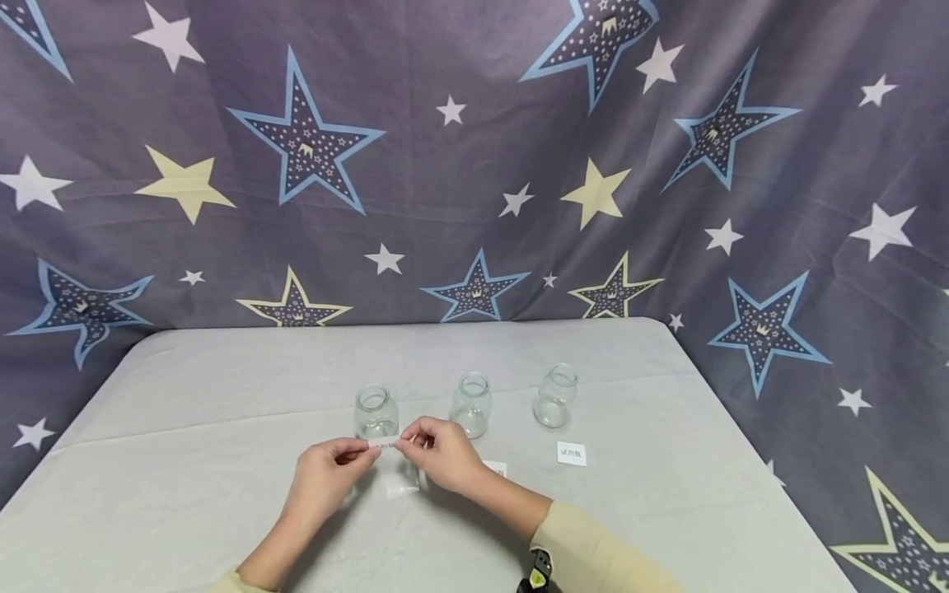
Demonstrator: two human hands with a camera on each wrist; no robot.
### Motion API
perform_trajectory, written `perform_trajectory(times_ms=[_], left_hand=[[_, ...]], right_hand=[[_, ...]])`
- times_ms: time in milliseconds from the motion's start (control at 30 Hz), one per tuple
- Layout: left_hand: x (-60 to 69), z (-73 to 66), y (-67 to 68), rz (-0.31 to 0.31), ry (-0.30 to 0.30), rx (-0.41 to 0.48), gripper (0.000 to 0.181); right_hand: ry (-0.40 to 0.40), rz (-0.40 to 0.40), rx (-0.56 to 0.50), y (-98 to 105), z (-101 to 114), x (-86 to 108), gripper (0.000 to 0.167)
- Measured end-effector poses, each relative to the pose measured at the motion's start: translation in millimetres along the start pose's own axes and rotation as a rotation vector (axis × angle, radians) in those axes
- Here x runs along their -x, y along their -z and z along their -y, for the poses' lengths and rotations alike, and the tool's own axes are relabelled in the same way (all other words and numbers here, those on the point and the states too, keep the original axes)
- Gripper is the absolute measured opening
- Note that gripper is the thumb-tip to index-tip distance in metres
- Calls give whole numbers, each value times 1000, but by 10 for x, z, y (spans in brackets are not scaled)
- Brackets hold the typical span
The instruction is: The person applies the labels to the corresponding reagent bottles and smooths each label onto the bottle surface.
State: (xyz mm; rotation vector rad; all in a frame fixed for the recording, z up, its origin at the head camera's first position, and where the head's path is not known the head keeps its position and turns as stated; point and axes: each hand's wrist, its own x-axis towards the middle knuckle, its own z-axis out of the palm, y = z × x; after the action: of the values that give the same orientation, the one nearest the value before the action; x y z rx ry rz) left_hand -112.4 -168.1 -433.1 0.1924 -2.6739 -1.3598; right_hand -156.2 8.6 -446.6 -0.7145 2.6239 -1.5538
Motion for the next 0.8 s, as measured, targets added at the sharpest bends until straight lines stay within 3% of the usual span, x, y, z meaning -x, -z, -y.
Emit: perform_trajectory(times_ms=[500,800], left_hand=[[-68,114,15,-16,17,32,12],[-95,156,6,-31,-2,0,12]], right_hand=[[-22,-11,3,-90,-8,-101,11],[-18,-23,10,-131,-39,-138,12]])
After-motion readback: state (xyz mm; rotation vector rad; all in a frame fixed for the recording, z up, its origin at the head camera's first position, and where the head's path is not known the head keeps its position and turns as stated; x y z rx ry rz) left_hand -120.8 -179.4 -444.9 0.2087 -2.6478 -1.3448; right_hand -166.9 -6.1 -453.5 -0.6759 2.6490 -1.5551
